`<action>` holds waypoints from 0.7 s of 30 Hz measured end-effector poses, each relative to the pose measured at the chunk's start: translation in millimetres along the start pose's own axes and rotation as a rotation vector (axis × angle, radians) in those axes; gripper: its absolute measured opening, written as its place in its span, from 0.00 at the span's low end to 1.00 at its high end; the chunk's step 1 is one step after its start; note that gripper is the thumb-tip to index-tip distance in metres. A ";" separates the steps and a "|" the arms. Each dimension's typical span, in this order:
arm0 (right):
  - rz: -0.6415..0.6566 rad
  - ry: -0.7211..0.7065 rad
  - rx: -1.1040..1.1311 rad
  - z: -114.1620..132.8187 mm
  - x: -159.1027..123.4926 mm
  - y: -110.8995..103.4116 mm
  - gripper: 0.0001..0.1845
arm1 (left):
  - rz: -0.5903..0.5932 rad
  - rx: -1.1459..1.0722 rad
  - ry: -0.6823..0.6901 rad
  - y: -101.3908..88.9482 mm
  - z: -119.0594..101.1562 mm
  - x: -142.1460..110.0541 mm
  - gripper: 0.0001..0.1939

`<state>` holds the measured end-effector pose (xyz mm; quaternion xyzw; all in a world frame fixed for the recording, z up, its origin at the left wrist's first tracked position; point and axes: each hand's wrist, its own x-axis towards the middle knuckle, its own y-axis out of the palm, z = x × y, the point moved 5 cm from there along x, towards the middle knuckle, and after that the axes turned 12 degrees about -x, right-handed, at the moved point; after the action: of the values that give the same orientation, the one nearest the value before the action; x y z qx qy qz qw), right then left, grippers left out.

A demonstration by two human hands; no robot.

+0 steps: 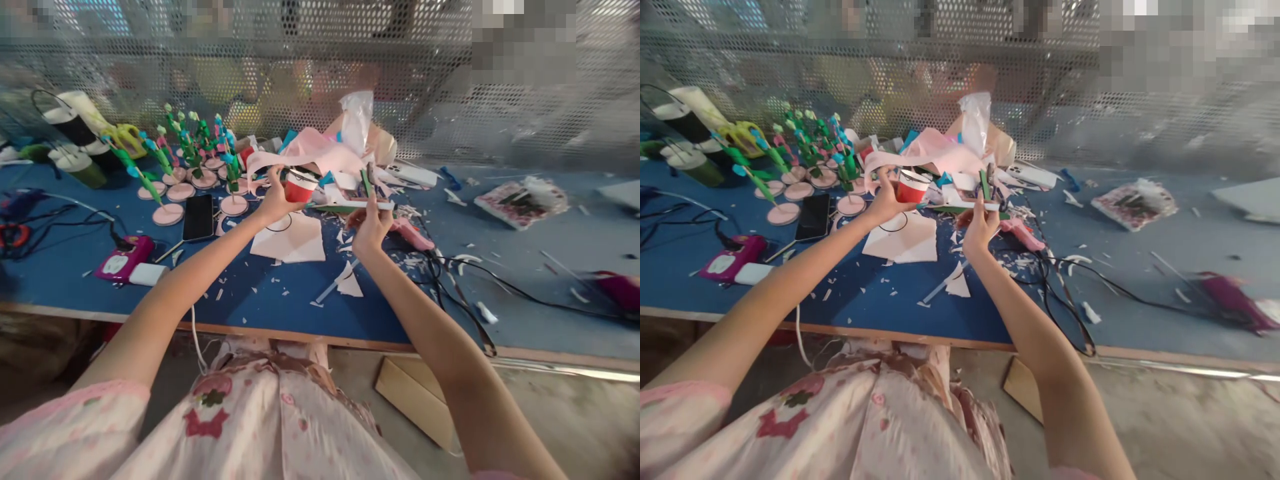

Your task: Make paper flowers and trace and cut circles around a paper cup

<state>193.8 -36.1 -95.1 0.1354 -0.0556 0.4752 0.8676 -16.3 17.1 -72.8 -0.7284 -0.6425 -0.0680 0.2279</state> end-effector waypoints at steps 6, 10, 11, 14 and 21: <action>0.017 0.022 -0.002 -1.8 1.5 -0.4 0.25 | 0.251 0.264 0.119 -20.2 -34.3 10.9 0.20; 0.007 0.018 0.013 -3.1 3.4 -2.4 0.25 | 0.443 0.368 0.139 -1.1 -40.7 0.3 0.30; 0.002 0.018 0.011 -3.7 4.0 -3.0 0.25 | 0.462 0.377 0.143 6.0 -40.0 -1.4 0.30; -0.005 0.018 -0.016 -5.7 5.0 -4.1 0.25 | 0.482 0.373 0.177 26.2 -35.0 -1.8 0.25; -0.006 0.028 -0.041 -11.6 4.2 -3.7 0.24 | 0.547 0.250 0.013 35.4 -13.6 9.5 0.29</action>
<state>198.9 -31.3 -105.9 0.1111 -0.0526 0.4731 0.8724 22.1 17.6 -65.6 -0.8403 -0.4245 0.0707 0.3297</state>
